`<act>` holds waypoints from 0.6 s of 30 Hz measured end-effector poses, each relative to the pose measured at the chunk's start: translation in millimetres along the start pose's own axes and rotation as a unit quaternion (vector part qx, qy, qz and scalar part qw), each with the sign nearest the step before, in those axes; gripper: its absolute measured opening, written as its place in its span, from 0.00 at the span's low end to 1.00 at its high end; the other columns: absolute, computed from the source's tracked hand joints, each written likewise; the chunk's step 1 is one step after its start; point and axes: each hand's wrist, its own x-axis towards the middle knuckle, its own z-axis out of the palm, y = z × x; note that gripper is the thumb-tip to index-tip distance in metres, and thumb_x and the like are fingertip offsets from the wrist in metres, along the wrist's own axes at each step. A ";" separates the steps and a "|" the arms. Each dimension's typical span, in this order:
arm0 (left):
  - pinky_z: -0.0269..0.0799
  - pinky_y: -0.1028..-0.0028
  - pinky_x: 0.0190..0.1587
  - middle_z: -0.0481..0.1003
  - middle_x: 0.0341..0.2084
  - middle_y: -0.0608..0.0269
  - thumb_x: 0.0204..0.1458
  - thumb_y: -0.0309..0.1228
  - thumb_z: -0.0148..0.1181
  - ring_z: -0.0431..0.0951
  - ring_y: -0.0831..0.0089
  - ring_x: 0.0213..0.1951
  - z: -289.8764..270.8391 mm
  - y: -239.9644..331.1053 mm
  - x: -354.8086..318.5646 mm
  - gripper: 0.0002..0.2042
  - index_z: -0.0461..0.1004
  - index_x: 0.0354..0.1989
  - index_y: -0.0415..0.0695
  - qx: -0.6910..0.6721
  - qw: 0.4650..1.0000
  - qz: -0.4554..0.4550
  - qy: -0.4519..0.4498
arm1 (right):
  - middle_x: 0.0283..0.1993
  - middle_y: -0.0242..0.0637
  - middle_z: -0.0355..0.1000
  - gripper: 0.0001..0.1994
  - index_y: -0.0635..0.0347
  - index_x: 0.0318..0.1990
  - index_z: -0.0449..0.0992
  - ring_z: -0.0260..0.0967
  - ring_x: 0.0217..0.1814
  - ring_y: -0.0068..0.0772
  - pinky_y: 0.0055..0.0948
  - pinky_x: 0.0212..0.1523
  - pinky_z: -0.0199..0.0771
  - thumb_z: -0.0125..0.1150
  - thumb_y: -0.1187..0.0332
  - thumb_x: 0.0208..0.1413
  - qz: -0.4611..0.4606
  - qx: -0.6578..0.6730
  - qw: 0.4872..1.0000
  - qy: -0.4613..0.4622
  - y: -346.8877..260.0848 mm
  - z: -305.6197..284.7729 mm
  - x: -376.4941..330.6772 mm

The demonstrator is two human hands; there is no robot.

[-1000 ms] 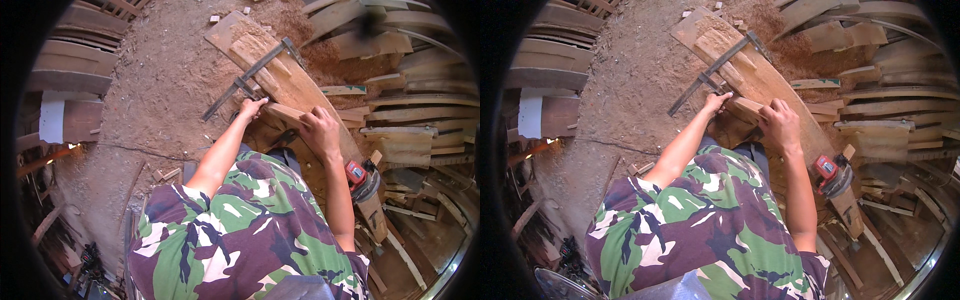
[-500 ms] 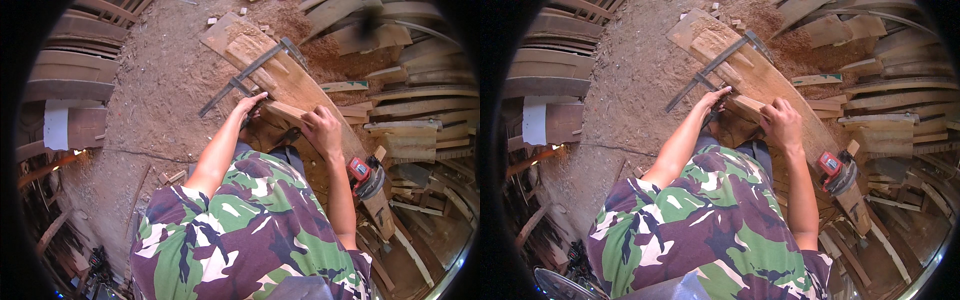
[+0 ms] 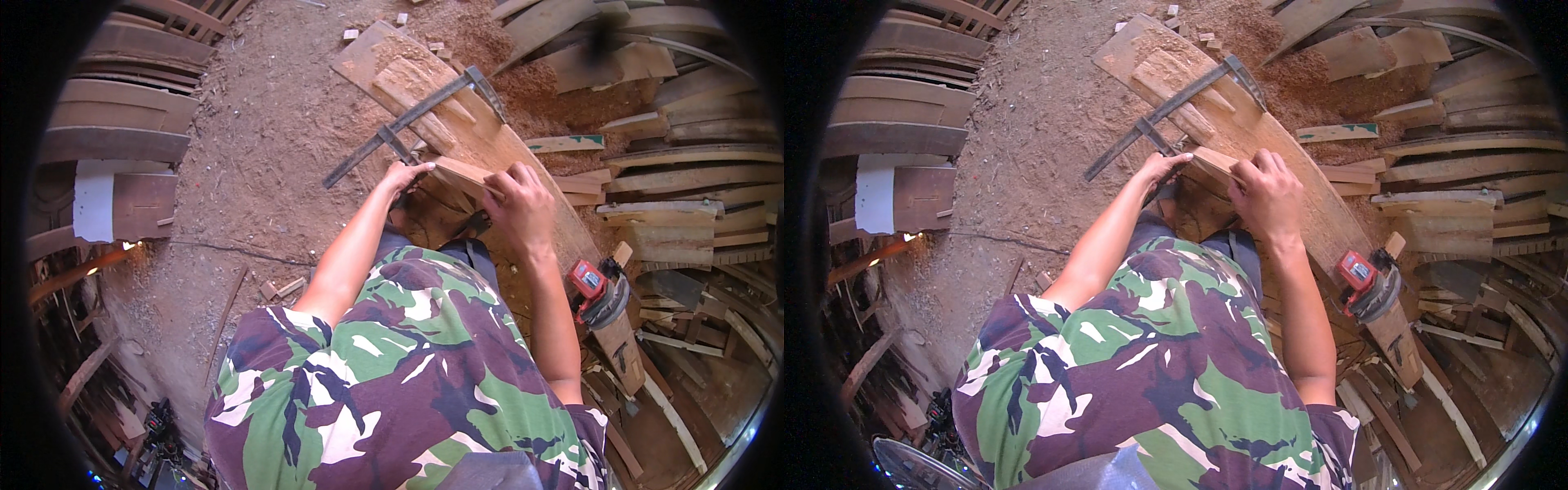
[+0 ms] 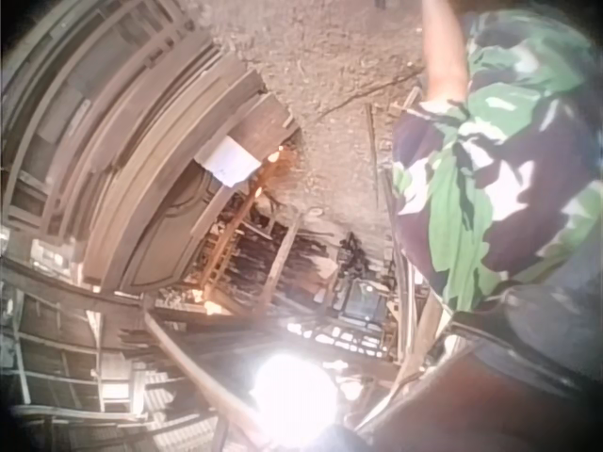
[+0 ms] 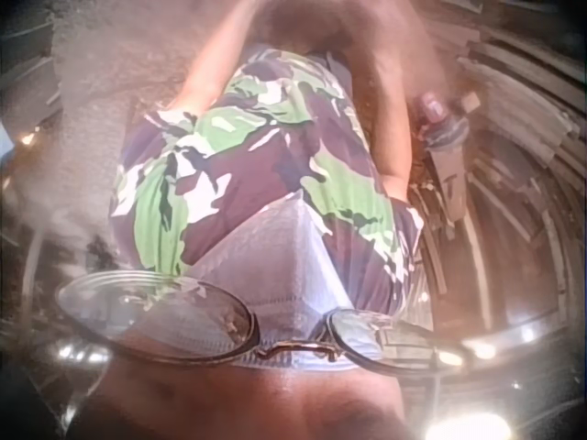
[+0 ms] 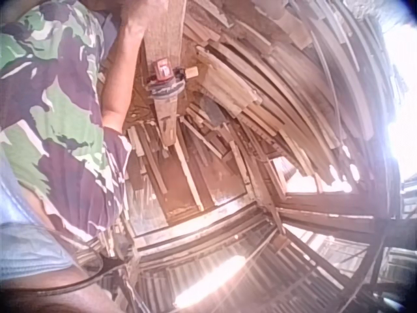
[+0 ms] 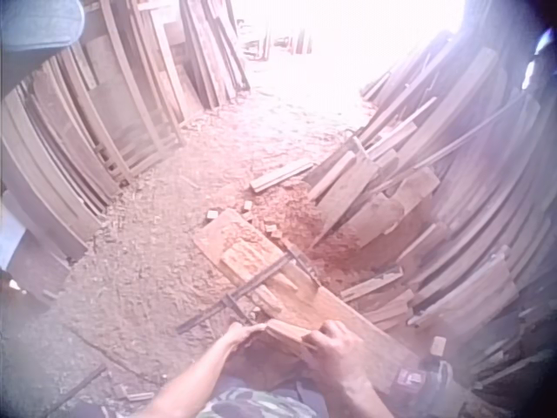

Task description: The person uses a circular saw to cut through a large piece of lumber secured by a clamp, then removes the cut section.

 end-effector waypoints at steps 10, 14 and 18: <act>0.73 0.73 0.27 0.78 0.25 0.70 0.57 0.42 0.77 0.76 0.77 0.24 -1.8 -15.8 5.2 0.14 0.81 0.35 0.46 -0.009 0.998 0.043 -0.052 | 0.39 0.39 0.72 0.06 0.53 0.35 0.78 0.76 0.48 0.43 0.44 0.45 0.80 0.70 0.68 0.50 -0.096 -0.038 0.995 0.001 -24.3 38.3 71.4; 0.74 0.74 0.28 0.80 0.28 0.68 0.61 0.38 0.73 0.78 0.77 0.27 8.0 -28.0 13.8 0.11 0.83 0.41 0.43 -0.010 0.999 0.045 0.004 | 0.38 0.39 0.71 0.06 0.53 0.34 0.78 0.76 0.47 0.44 0.44 0.45 0.80 0.69 0.68 0.50 -0.099 -0.015 0.995 0.007 -4.2 81.3 69.8; 0.74 0.75 0.25 0.79 0.26 0.66 0.62 0.35 0.72 0.79 0.76 0.25 6.5 -42.7 29.9 0.11 0.81 0.39 0.40 -0.021 0.998 0.046 0.026 | 0.41 0.39 0.72 0.07 0.53 0.37 0.79 0.76 0.49 0.45 0.45 0.46 0.81 0.69 0.67 0.51 -0.116 -0.016 0.993 -0.017 -4.6 81.7 76.0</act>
